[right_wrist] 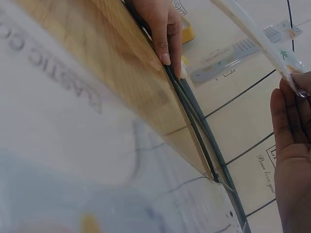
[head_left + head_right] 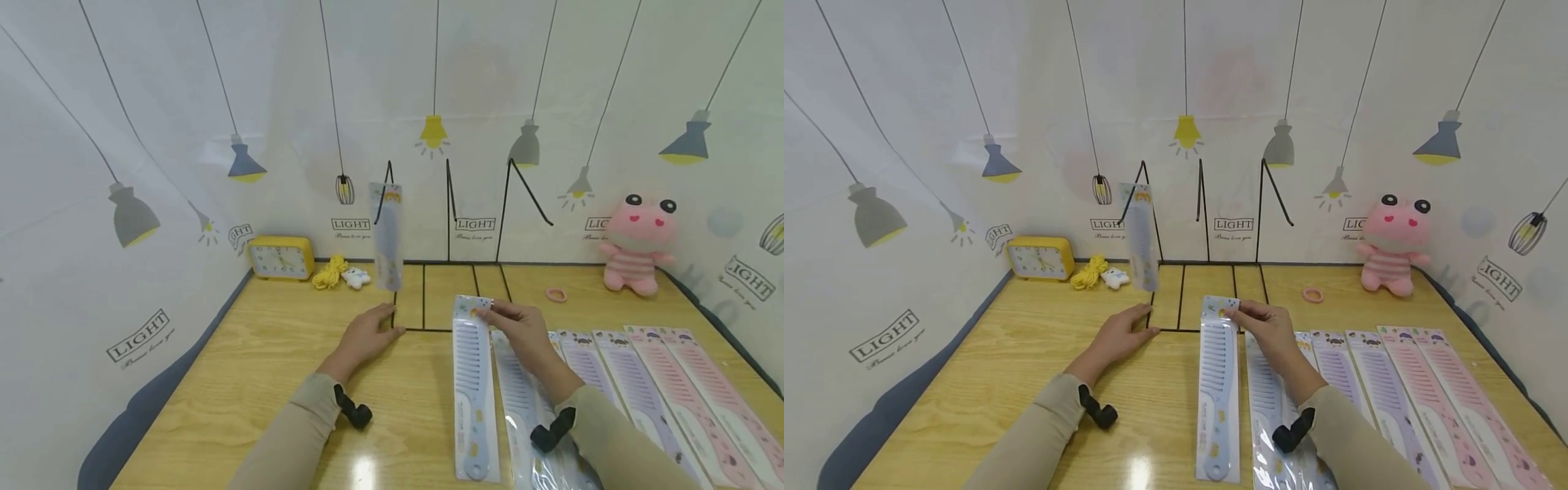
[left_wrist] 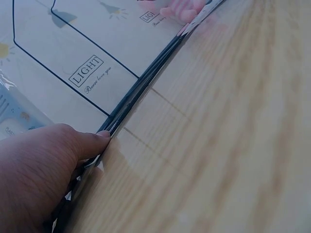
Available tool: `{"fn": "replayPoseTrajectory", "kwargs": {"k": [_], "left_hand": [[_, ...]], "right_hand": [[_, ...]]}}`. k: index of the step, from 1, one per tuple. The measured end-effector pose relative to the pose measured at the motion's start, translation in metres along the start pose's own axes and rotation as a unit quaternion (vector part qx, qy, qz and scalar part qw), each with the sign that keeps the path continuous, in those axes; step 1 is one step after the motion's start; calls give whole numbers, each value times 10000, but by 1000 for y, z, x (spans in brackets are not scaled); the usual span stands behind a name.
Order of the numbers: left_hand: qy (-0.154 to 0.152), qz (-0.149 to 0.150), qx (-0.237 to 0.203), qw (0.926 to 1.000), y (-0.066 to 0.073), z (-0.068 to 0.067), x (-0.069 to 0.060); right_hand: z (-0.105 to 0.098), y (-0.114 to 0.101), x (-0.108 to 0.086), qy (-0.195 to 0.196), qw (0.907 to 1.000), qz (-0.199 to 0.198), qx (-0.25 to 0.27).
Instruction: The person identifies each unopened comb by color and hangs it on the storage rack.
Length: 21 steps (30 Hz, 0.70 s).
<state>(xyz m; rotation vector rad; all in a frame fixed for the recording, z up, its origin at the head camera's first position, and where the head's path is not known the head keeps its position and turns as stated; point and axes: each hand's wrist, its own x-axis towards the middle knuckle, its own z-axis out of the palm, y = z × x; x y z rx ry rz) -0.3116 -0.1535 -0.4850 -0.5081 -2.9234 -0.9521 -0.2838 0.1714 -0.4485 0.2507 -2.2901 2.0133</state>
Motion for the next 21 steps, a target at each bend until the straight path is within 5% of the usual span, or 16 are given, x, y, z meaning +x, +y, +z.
{"fn": "replayPoseTrajectory", "kwargs": {"k": [12,21], "left_hand": [[-29,50,11,10000,0,2,2],[31,84,166,9998,-7,4,4]], "right_hand": [[-2,-36,-9,-370,9964,-624,438],[-2,-72,-9,-320,9822,-1438,1165]]}}
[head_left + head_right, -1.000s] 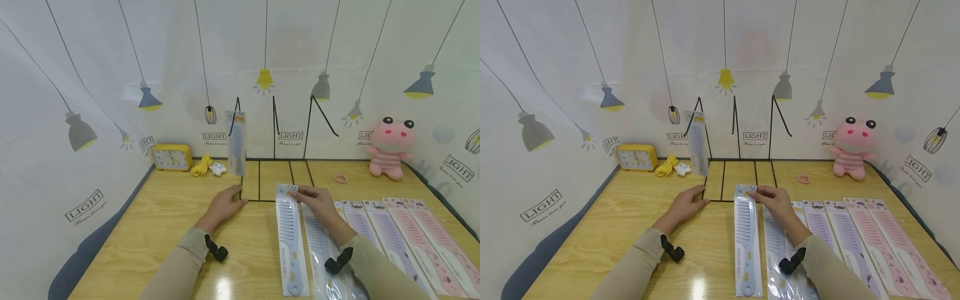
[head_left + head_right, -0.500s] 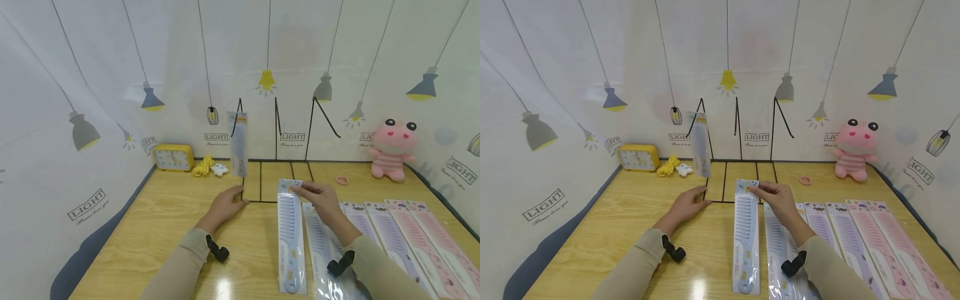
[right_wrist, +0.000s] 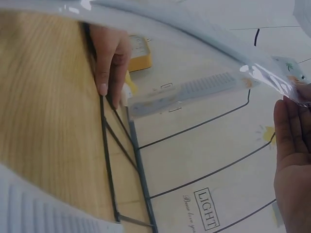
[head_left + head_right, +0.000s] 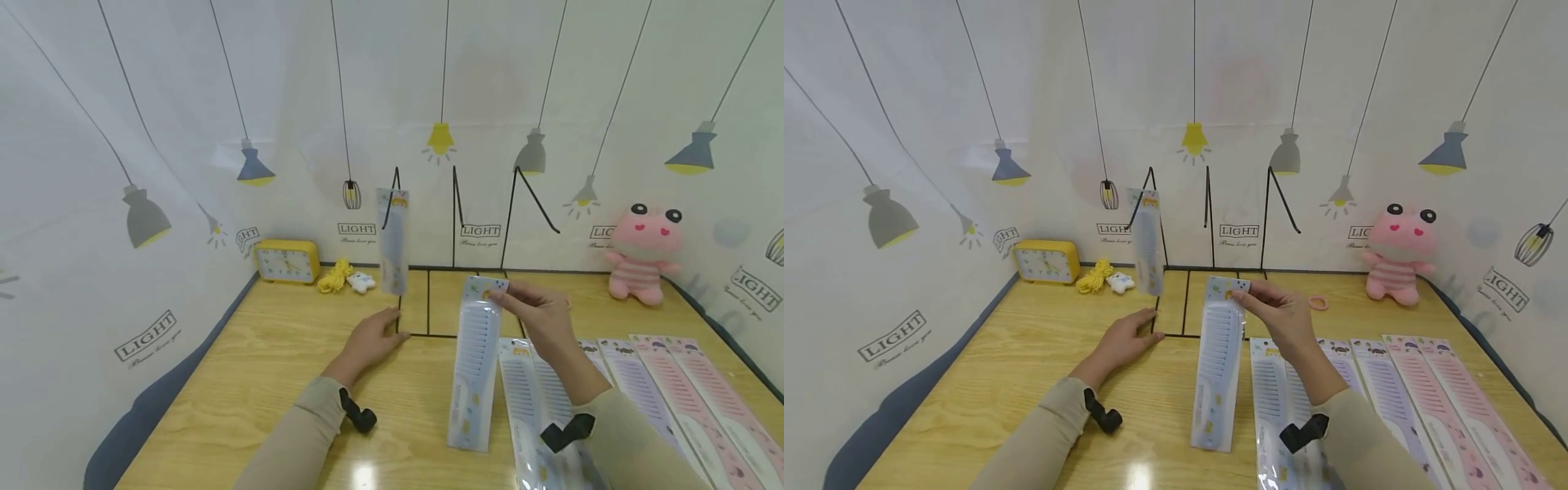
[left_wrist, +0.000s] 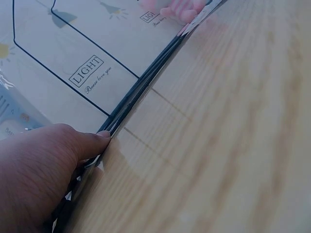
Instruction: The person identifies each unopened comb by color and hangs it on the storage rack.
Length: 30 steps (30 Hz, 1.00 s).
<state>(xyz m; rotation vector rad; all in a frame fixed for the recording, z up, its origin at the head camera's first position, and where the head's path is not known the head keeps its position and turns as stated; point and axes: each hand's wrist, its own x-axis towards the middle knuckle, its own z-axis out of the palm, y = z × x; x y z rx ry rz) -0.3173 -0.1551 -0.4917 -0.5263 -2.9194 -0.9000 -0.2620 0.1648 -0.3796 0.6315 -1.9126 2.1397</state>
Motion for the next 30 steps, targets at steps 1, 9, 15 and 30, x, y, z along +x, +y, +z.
{"fn": "replayPoseTrajectory", "kwargs": {"k": [1,9,15,30], "left_hand": [[-6,-7,6,10000,-1,0,0],[-43,-56,-44,10000,-1,-3,-3],[-47,9,-87,10000,2,-4,-6],[-51,-9,-129,9999,4,-4,-2]], "right_hand": [[1,-3,2,52,10000,-63,-32],[16,-26,15,22,9950,-513,-861],[31,-32,23,-300,9942,-797,-656],[64,-41,58,-68,9490,-2368,-2082]]}}
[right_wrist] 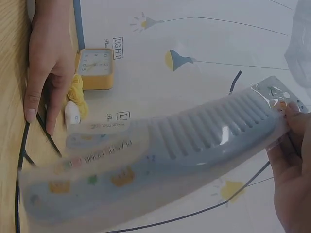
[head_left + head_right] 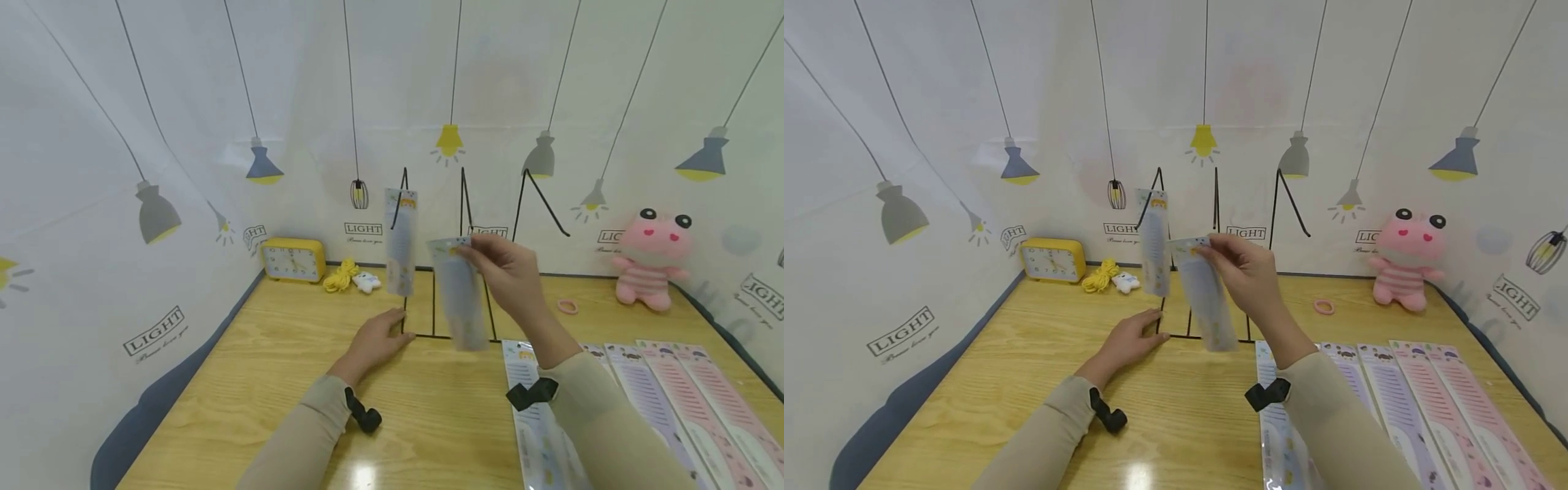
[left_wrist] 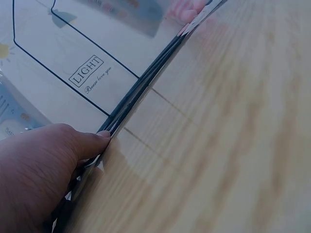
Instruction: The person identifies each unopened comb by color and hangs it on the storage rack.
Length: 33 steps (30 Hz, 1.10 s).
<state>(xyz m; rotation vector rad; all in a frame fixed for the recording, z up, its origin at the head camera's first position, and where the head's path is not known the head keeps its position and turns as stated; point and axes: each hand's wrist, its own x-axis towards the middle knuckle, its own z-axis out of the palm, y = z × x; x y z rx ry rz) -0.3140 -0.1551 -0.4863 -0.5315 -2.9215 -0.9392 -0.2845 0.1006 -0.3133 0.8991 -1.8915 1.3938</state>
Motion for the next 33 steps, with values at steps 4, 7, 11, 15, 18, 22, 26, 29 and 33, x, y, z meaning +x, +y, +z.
{"fn": "replayPoseTrajectory", "kwargs": {"k": [4,7,11,15,18,22,26,29,33], "left_hand": [[-4,1,-24,10000,-2,0,1],[10,23,-34,10000,-3,1,1],[74,71,-112,9999,-4,1,1],[157,68,-276,9995,-2,-1,2],[152,32,-332,9993,0,-2,3],[117,2,-300,9995,0,-1,3],[89,-17,-299,9995,-1,0,2],[100,-10,-306,9995,-1,0,2],[130,-28,-335,9994,-1,-2,2]], "right_hand": [[10,-3,9,39,9972,-621,-419],[18,-4,16,-28,9939,-966,-524],[28,-6,24,-178,9895,-1316,-562],[37,-5,31,-368,9861,-1456,-709],[42,-2,35,-508,9845,-1498,-752],[47,1,39,-582,9828,-1594,-731],[52,2,42,-588,9829,-1577,-748],[55,1,43,-578,9834,-1522,-799],[58,-1,47,-548,9837,-1512,-801]]}}
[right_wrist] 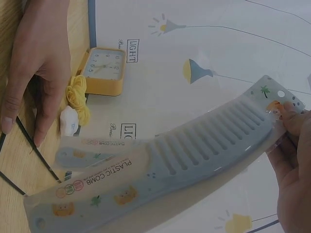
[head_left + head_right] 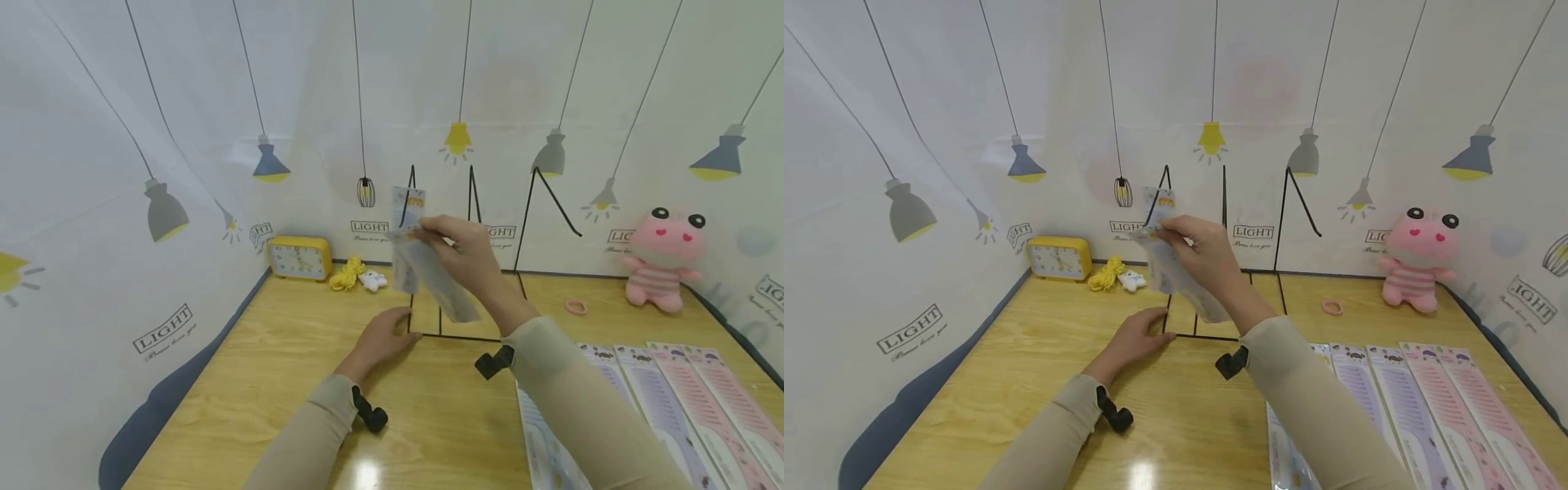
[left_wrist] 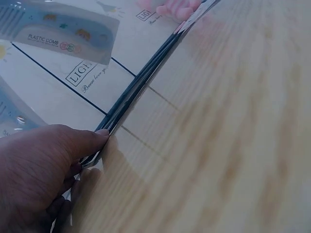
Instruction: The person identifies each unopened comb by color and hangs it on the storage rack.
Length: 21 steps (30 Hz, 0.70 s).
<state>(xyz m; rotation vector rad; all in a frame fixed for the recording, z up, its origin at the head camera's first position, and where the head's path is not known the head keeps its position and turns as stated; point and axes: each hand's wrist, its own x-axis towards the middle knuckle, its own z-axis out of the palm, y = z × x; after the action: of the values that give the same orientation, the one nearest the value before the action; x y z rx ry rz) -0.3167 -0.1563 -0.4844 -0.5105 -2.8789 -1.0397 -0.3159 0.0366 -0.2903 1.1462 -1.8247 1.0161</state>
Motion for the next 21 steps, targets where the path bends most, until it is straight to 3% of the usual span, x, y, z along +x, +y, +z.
{"fn": "replayPoseTrajectory", "kwargs": {"k": [11,21], "left_hand": [[-33,43,18,10000,-3,0,4],[-49,-141,-33,9999,-2,1,1]], "right_hand": [[5,5,4,54,9999,145,23],[14,11,2,89,9988,472,-5]]}}
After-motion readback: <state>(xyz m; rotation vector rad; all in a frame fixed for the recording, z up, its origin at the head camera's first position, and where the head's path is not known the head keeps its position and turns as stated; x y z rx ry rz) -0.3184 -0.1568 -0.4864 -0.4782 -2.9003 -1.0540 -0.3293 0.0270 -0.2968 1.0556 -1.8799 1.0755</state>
